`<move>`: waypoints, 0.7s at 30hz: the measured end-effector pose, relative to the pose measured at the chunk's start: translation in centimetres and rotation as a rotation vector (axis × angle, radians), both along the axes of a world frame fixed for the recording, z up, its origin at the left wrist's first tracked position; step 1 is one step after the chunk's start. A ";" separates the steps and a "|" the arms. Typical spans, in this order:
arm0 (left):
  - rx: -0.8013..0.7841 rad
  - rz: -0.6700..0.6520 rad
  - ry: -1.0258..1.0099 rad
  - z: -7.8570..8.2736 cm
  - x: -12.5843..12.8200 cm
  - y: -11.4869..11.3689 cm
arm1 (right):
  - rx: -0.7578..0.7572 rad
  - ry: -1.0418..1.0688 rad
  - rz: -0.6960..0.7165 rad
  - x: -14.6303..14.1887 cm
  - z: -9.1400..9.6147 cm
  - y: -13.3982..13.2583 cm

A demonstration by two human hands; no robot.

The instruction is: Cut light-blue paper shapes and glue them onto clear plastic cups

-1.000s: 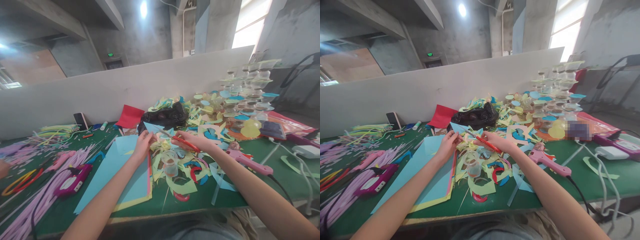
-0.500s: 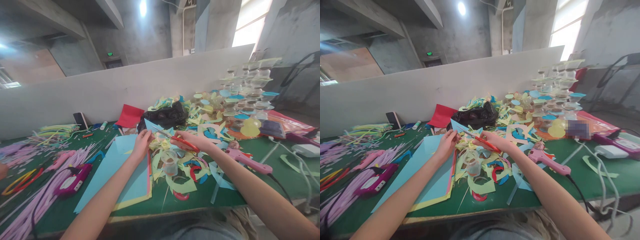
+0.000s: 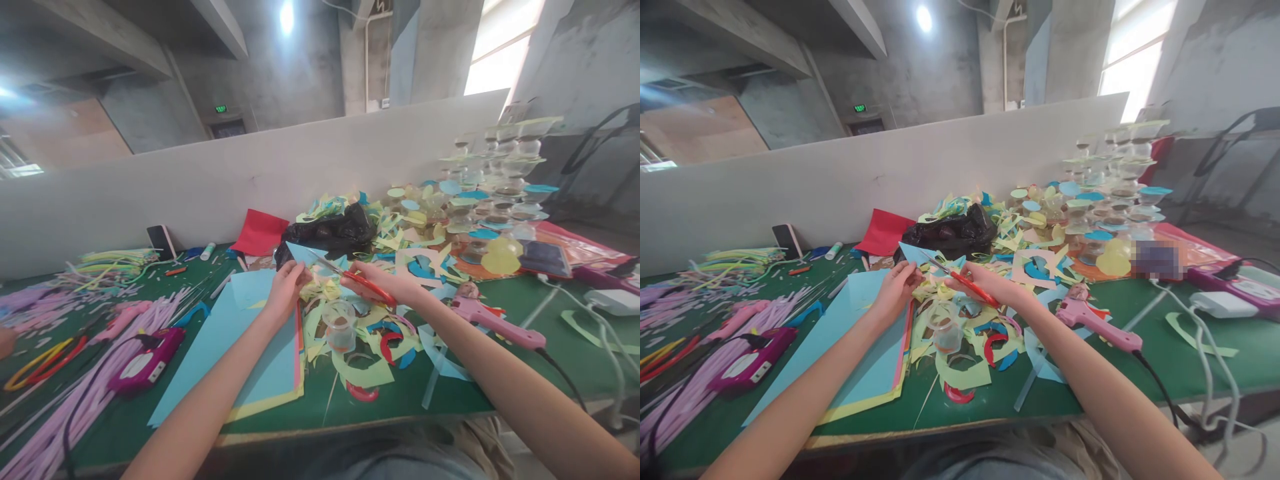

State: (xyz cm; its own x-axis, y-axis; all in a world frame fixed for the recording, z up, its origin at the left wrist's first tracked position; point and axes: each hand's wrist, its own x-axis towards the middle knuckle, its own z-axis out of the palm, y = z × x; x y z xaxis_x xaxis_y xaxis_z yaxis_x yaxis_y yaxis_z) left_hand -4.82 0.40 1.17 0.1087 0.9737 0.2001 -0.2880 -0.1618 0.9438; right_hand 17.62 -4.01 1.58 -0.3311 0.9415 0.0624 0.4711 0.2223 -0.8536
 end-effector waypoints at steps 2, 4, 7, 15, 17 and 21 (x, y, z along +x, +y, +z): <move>-0.032 -0.021 0.020 -0.1 0.1 -0.1 | 0.002 0.000 0.000 0.2 0.0 0.1; -0.051 -0.042 0.046 -0.3 0.1 -0.1 | 0.003 -0.005 -0.010 0.4 0.0 0.2; -0.033 -0.032 0.085 -0.5 0.1 0.1 | 0.000 -0.004 -0.030 0.6 0.3 0.2; 0.222 0.237 0.282 0.4 -2.3 1.6 | -0.062 -0.106 -0.068 0.8 1.7 -0.6; 0.280 0.219 0.463 0.9 -3.0 1.9 | -0.072 -0.097 -0.058 0.9 1.7 -0.6; 0.315 0.122 0.698 1.6 -3.5 1.9 | 0.021 -0.100 -0.075 0.7 1.7 -0.8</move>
State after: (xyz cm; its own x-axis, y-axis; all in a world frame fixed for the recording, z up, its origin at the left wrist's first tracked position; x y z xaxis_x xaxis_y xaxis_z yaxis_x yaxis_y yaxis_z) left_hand -8.34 2.26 2.79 0.2073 0.8953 0.3944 0.3937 -0.4454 0.8041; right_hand 18.27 -4.82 3.25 -0.2651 0.9628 0.0522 0.5694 0.2000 -0.7973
